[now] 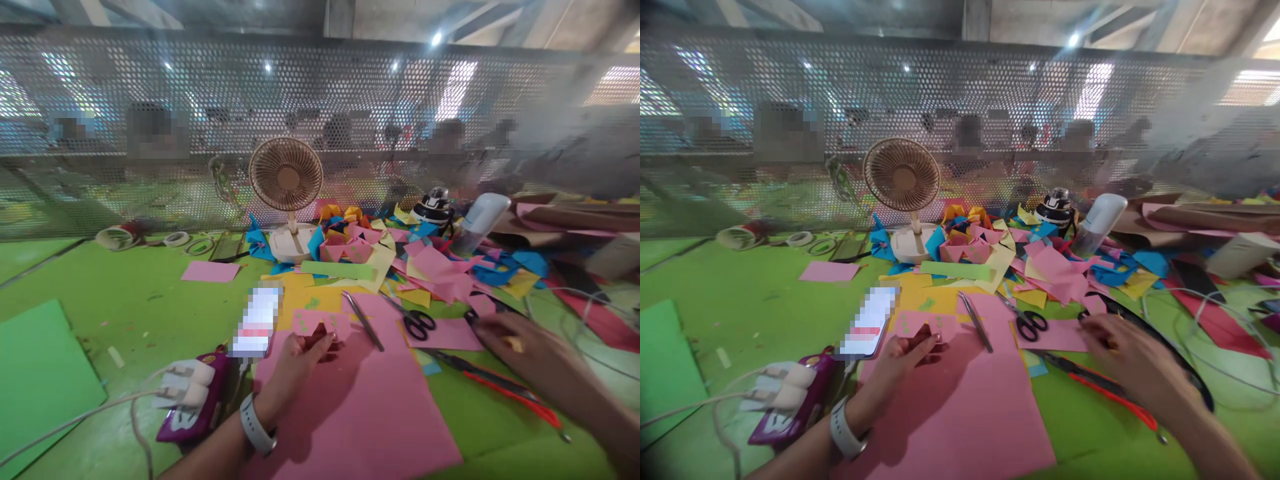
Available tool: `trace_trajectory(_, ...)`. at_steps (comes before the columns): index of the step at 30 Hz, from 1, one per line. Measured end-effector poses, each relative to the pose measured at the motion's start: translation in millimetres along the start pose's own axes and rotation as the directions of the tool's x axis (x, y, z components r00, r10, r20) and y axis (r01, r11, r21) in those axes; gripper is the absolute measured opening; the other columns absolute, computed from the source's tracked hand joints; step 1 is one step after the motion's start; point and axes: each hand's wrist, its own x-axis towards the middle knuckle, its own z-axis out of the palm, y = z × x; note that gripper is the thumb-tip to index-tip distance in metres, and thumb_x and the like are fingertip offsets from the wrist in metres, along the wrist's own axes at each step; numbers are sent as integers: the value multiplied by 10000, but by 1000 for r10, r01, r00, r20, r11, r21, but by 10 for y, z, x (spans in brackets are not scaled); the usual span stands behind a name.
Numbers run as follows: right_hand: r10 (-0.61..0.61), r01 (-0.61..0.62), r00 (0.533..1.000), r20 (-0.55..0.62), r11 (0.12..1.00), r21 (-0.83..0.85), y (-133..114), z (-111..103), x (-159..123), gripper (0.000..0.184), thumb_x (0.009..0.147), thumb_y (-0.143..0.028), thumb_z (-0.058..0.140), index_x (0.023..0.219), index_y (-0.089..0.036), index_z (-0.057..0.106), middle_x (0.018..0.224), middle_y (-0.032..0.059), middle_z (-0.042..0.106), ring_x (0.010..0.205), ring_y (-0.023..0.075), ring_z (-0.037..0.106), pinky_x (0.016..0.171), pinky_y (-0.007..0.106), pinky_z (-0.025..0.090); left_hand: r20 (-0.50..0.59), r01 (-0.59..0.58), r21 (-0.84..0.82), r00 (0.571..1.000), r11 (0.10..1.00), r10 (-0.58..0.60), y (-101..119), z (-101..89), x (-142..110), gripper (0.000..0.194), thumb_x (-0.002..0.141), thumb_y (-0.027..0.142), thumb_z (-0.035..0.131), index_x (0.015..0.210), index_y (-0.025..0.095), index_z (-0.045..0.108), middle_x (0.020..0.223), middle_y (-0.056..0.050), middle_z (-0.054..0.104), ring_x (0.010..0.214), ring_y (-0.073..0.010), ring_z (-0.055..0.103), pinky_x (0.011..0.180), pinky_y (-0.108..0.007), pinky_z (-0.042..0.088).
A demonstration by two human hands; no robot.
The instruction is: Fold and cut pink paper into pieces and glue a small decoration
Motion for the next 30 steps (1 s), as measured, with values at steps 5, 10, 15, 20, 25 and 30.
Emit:
trace_trajectory(5, -313, 307, 928, 200, 950, 62, -1109, 609, 306, 280, 834, -485, 516, 844, -212, 580, 809, 45, 640, 737, 209, 604, 608, 295, 410, 26, -11, 27, 1000, 1000, 10, -53, 49, -48, 305, 704, 397, 731, 792, 105, 719, 802, -107, 739, 754, -222, 691, 734, -331, 545)
trace_trajectory(10, -383, 392, 903, 195, 920, -13, -1313, 915, 421, 203, 854, -363, 525, 749, -189, 529, 792, 46, 609, 733, 187, 586, 630, 272, 373, 72, -19, 8, 997, 1000, 18, -46, 89, -96, 252, 744, 372, 703, 787, 124, 713, 787, -87, 736, 737, -203, 688, 726, -318, 543)
trace_trajectory(15, -278, 276, 942, 189, 961, 35, -1229, 903, 504, 167, 852, -318, 494, 733, -202, 509, 687, 13, 613, 625, 167, 591, 557, 252, 353, 70, -11, -16, 997, 1000, 12, -68, 98, -88, 280, 737, 385, 709, 869, 138, 707, 816, -82, 735, 727, -196, 686, 718, -313, 542)
trace_trajectory(20, -207, 141, 942, 263, 958, 250, -1126, 845, 647, 159, 844, -349, 485, 926, -213, 498, 578, -58, 602, 450, 128, 561, 495, 233, 371, 48, -17, 3, 999, 1000, 17, -113, 78, -66, 307, 742, 394, 705, 920, 145, 700, 800, -83, 734, 723, -198, 687, 699, -309, 539)
trace_trajectory(25, -323, 313, 946, 6, 920, 236, -1167, 648, 784, 291, 837, -294, 461, 1094, -202, 560, 749, 7, 647, 662, 164, 616, 618, 268, 444, 41, -2, 13, 999, 1000, 1, -71, 102, -74, 272, 722, 396, 712, 774, 130, 713, 723, -87, 725, 680, -198, 681, 668, -305, 537)
trace_trajectory(30, -435, 477, 871, -227, 860, 183, -1413, 489, 912, 273, 878, -322, 452, 1069, -200, 605, 873, 52, 662, 789, 184, 623, 706, 279, 462, 23, 23, 12, 999, 1000, -23, -25, 114, -90, 246, 700, 361, 732, 721, 118, 706, 667, -85, 715, 640, -190, 673, 646, -293, 533)
